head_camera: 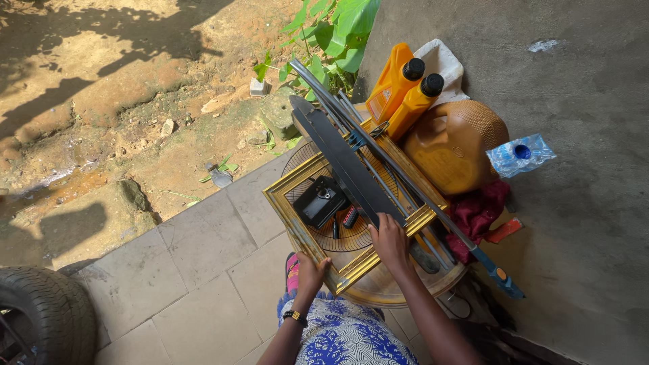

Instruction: The person assembles a picture frame by hand, handling various metal and wooden components within a large cardboard box.

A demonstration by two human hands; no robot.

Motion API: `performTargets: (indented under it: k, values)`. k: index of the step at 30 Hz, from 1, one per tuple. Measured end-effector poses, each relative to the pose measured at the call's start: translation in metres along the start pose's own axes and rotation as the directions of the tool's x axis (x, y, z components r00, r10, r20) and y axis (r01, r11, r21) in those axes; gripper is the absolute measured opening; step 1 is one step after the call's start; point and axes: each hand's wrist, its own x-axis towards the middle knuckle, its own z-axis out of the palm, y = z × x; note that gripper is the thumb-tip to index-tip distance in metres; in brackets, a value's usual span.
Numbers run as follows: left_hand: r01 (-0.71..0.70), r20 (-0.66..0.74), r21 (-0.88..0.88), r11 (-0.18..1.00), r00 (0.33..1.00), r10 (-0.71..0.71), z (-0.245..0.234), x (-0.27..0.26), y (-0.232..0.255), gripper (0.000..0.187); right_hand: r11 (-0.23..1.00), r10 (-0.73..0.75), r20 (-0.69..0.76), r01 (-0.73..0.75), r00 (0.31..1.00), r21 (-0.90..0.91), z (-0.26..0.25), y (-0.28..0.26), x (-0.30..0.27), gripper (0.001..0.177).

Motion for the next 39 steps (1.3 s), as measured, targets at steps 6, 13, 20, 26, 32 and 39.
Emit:
performTargets:
  k: [6,13,20,26,32,39]
  values:
    - [0.059,0.031,0.104,0.993,0.998,-0.063,-0.008,0.004,0.012,0.075,0.998,0.067,0.039,-0.067,0.997,0.002,0.000,0.001,-0.005,0.045]
    - [-0.056,-0.209,0.359,0.932,0.968,0.138,-0.035,-0.019,0.080,0.108,0.999,0.047,0.034,-0.048,0.998,0.018,-0.010,-0.007,-0.011,0.050]
    - [-0.329,-0.159,0.240,0.913,0.915,0.371,-0.028,-0.022,0.118,0.084,0.999,0.005,-0.049,-0.003,0.999,0.048,-0.018,-0.005,-0.029,0.041]
    - [-0.383,-0.003,0.045,0.923,0.924,0.383,-0.017,-0.041,0.143,0.068,1.000,0.012,-0.034,-0.011,0.999,0.013,-0.021,-0.007,-0.039,0.043]
    - [-0.206,0.108,-0.249,0.946,0.965,0.238,-0.012,-0.056,0.167,0.051,0.987,0.038,0.002,-0.038,0.999,0.157,-0.057,-0.016,-0.049,0.050]
    - [-0.156,0.137,-0.670,0.726,0.935,0.327,0.016,-0.078,0.201,0.046,0.781,-0.181,-0.354,0.353,0.917,0.515,-0.091,-0.037,-0.093,0.039]
